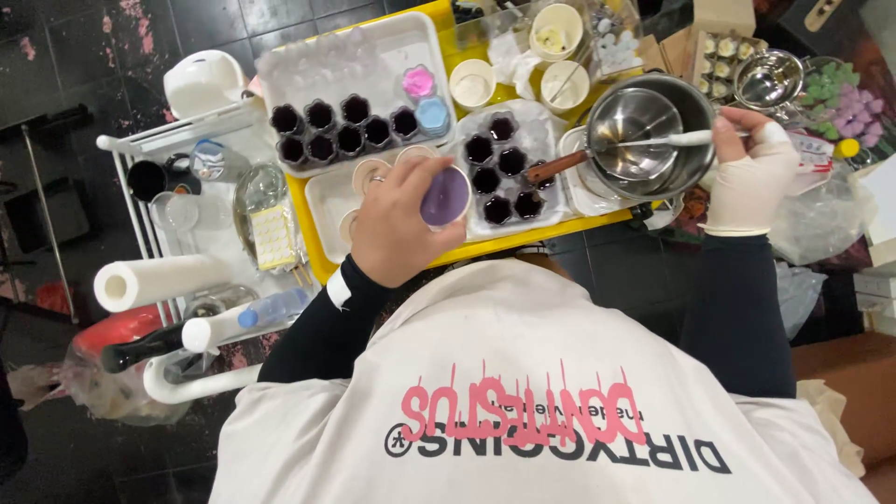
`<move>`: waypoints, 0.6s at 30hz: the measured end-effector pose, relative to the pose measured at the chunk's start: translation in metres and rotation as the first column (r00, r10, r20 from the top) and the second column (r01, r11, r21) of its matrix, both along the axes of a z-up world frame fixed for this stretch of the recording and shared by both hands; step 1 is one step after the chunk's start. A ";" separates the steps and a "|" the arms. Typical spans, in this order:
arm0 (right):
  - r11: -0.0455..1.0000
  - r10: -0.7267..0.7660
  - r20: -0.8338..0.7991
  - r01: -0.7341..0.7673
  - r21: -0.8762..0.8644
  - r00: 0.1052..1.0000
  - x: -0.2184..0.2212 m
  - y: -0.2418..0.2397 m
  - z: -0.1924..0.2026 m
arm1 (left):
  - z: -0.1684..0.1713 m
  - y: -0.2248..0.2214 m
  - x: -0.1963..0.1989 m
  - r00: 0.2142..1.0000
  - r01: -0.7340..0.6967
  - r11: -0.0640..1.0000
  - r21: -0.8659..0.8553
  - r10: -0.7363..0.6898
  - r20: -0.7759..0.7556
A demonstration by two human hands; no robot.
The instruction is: Pouring dark liquid wax and mixing substances in small containers for candle making.
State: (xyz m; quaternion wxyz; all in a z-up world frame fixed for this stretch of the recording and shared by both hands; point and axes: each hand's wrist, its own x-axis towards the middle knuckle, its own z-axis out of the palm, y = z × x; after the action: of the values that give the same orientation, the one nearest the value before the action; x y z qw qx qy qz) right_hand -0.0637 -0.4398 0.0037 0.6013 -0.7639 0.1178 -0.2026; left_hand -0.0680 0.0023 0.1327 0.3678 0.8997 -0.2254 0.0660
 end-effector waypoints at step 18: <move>0.941 0.297 -0.080 -0.277 0.196 0.951 0.021 -0.013 0.053 | 0.019 -0.117 -0.003 0.998 0.054 0.985 -0.163 -0.048 0.044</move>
State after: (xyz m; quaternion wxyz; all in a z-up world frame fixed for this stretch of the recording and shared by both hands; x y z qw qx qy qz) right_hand -0.0431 -0.4532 0.0562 0.6847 -0.7243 0.0557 -0.0591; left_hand -0.0715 -0.1144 0.1519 0.4377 0.8588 -0.2495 0.0931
